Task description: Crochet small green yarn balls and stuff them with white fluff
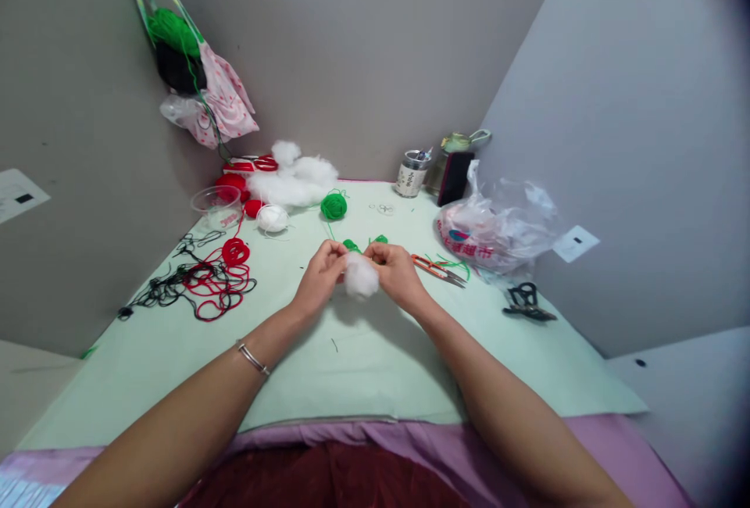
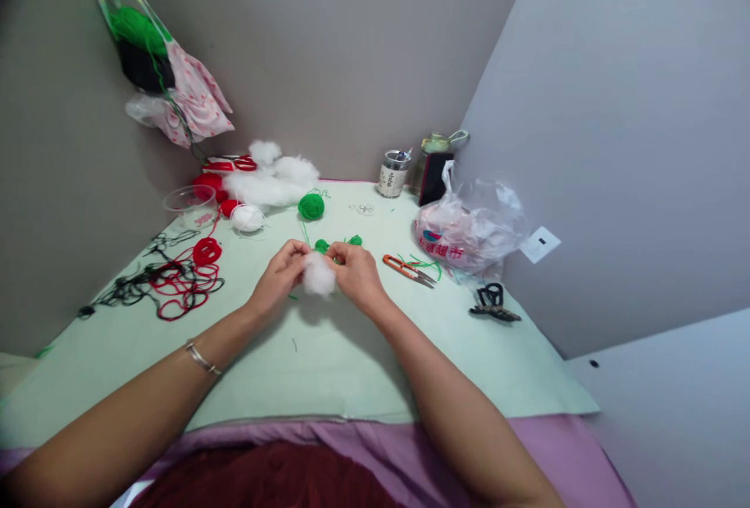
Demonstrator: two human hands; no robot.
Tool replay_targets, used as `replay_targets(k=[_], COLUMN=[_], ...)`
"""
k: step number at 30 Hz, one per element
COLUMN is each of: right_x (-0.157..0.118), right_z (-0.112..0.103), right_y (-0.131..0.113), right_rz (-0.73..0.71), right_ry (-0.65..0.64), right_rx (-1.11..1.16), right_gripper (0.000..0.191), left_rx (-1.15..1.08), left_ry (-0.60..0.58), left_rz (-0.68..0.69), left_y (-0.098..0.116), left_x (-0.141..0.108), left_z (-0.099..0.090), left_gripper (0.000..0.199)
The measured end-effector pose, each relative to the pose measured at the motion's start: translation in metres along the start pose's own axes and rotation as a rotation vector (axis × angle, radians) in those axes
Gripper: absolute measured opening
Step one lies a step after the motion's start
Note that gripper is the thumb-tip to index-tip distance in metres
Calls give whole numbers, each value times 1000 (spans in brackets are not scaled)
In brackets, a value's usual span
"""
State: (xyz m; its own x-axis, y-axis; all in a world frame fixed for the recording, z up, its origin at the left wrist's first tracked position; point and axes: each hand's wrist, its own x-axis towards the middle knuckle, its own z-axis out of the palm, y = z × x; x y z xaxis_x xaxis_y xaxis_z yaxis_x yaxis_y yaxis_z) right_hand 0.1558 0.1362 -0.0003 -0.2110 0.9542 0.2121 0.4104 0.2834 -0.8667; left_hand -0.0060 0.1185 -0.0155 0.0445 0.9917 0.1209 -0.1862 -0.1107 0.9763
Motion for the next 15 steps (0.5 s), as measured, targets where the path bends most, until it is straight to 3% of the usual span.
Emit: replay_targets(k=[3, 7, 11, 15], right_x=[-3, -6, -10, -12], right_z=[-2, -5, -2, 6], right_y=[-5, -11, -15, -16], right_rz=[-12, -62, -114, -95], right_ry=[42, -19, -106, -97], right_rx=[-58, -81, -74, -72], right_gripper=[28, 23, 15, 13], left_rx=[-5, 12, 36, 54], left_ry=[-37, -55, 21, 91], left_rz=[-22, -23, 16, 35], left_y=[4, 4, 0, -1], left_x=[1, 7, 10, 7], left_z=[-1, -6, -7, -3], left_gripper=[30, 35, 31, 28])
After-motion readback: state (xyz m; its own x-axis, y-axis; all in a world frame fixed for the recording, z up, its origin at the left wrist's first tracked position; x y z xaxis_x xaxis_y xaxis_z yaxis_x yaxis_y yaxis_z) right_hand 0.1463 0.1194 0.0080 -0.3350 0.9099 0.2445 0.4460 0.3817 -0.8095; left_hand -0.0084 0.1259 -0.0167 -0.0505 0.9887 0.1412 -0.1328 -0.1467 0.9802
